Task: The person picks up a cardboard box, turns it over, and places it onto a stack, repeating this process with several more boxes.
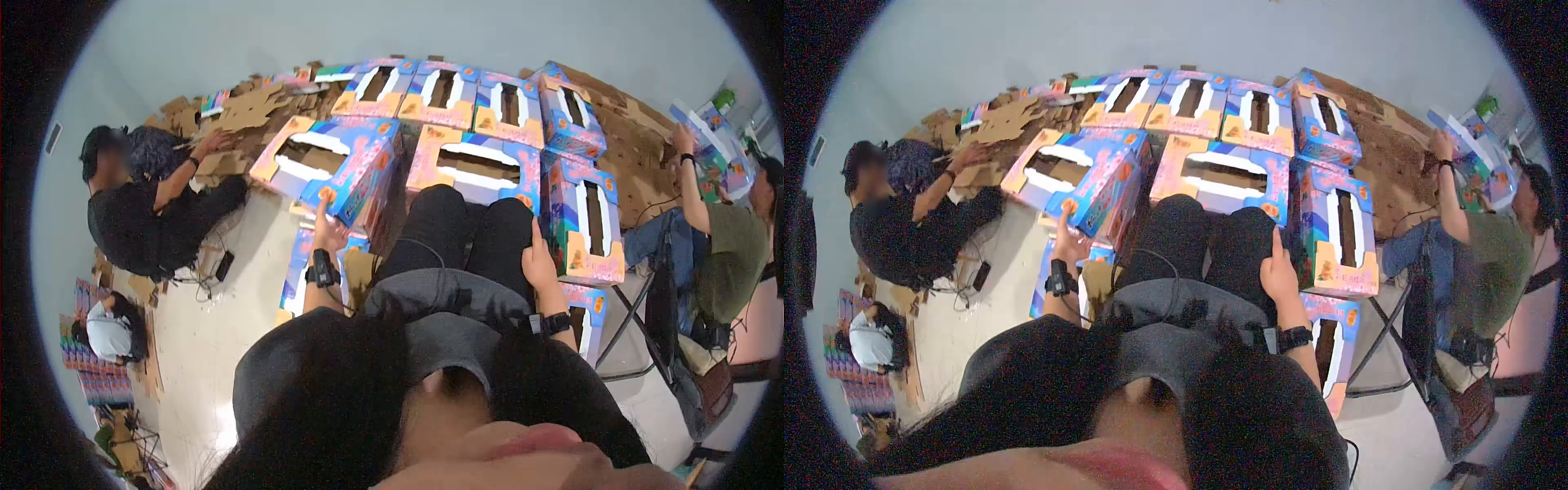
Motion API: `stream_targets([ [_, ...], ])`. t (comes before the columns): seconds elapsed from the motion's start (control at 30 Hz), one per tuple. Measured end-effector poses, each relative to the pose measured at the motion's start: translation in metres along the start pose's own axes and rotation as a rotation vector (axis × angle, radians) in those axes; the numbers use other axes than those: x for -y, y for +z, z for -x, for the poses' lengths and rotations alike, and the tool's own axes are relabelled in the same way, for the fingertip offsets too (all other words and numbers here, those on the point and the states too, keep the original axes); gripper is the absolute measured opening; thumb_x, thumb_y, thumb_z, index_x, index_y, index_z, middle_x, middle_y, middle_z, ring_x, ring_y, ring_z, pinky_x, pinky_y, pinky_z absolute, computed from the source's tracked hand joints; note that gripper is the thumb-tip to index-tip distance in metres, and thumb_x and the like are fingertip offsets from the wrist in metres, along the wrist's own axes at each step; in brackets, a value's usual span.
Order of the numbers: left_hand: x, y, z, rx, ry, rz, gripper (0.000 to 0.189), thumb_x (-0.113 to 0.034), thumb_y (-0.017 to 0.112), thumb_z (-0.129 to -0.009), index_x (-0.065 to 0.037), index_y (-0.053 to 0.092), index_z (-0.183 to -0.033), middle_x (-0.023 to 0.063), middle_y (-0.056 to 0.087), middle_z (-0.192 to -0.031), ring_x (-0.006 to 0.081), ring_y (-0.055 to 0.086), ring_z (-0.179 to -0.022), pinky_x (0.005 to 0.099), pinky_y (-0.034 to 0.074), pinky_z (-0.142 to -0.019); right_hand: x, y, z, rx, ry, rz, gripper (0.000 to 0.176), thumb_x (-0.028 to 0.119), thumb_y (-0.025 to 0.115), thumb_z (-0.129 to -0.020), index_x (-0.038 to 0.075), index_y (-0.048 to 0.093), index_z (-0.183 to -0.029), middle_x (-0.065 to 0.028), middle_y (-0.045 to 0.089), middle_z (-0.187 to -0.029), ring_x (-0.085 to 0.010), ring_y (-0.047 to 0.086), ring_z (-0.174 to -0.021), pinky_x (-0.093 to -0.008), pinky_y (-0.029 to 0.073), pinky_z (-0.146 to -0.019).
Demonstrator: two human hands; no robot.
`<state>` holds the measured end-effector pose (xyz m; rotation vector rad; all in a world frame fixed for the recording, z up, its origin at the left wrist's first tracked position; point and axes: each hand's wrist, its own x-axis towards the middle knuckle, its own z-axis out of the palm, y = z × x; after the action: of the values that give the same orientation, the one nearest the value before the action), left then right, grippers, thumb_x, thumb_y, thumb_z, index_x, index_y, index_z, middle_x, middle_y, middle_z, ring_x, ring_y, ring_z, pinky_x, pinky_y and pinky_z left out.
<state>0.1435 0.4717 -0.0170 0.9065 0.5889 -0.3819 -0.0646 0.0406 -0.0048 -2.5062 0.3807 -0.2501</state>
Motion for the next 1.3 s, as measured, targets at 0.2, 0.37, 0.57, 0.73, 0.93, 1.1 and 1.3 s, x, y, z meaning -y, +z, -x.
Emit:
stream_targets([
  [0.2,-0.004,-0.024,-0.022,0.07,-0.091,0.182,0.079,-0.059,0.07,-0.068,-0.01,0.047,-0.127,0.0086,0.054,-0.123,0.0215,0.053,-0.106,0.0372,0.047,-0.085,-0.003,0.004,0.002,0.01,0.059,-0.034,0.066,0.019,0.039,-0.088,0.018,0.016,-0.15,-0.0317,0.05,-0.117,-0.0492,0.051,-0.103,-0.051,0.043,-0.09],
  [0.37,0.003,-0.003,0.001,0.238,0.11,0.226,0.067,-0.053,0.061,-0.078,-0.013,0.049,-0.13,0.0079,0.055,-0.13,0.0267,0.052,-0.117,0.0448,0.038,-0.099,-0.025,0.013,0.004,-0.021,0.11,-0.182,0.057,0.027,0.035,-0.094,0.012,0.024,-0.147,-0.0304,0.051,-0.122,-0.0471,0.05,-0.111,-0.0472,0.041,-0.095],
  [0.57,0.004,-0.005,0.009,0.23,0.298,0.088,0.065,-0.049,0.061,-0.081,-0.012,0.048,-0.132,0.0088,0.055,-0.13,0.0274,0.054,-0.115,0.0419,0.043,-0.095,-0.025,0.013,0.026,0.068,0.358,-0.423,0.066,0.052,0.031,-0.097,-0.001,0.042,-0.136,-0.0295,0.046,-0.133,-0.0413,0.042,-0.127,-0.0393,0.033,-0.105],
  [0.73,0.003,0.001,0.023,0.184,0.426,0.132,0.059,-0.043,0.059,-0.084,-0.009,0.047,-0.131,0.0106,0.054,-0.13,0.029,0.054,-0.115,0.0443,0.043,-0.098,-0.036,0.014,0.034,0.163,0.358,-0.584,0.074,0.058,0.033,-0.095,-0.004,0.044,-0.134,-0.0259,0.047,-0.135,-0.036,0.042,-0.13,-0.0364,0.032,-0.106],
  [0.93,-0.013,0.031,0.04,0.287,0.717,-0.118,0.056,-0.033,0.057,-0.088,-0.005,0.043,-0.134,0.0144,0.053,-0.129,0.0279,0.053,-0.118,0.0443,0.042,-0.1,-0.004,-0.024,0.024,0.132,0.369,-0.703,0.055,0.032,0.056,-0.094,-0.002,0.043,-0.136,-0.0192,0.053,-0.129,-0.0253,0.05,-0.12,-0.032,0.037,-0.101],
  [1.1,-0.022,0.061,0.099,0.345,0.993,-0.371,0.08,-0.033,0.071,-0.075,-0.004,0.034,-0.139,0.0134,0.05,-0.127,0.0273,0.05,-0.12,0.0425,0.04,-0.101,-0.008,-0.035,0.003,-0.003,0.029,-0.603,0.059,0.017,0.063,-0.089,0.004,0.036,-0.141,-0.0189,0.054,-0.126,-0.0259,0.053,-0.116,-0.0367,0.042,-0.097],
  [1.3,-0.058,0.082,0.16,0.583,1.267,-0.642,0.094,-0.026,0.083,-0.053,-0.003,0.039,-0.134,0.0115,0.053,-0.12,0.0235,0.05,-0.116,0.037,0.037,-0.101,0.041,-0.071,-0.004,-0.051,-0.11,-1.05,0.058,0.022,0.054,-0.094,0.008,0.03,-0.145,-0.0178,0.045,-0.136,-0.027,0.046,-0.123,-0.0413,0.041,-0.099],
])
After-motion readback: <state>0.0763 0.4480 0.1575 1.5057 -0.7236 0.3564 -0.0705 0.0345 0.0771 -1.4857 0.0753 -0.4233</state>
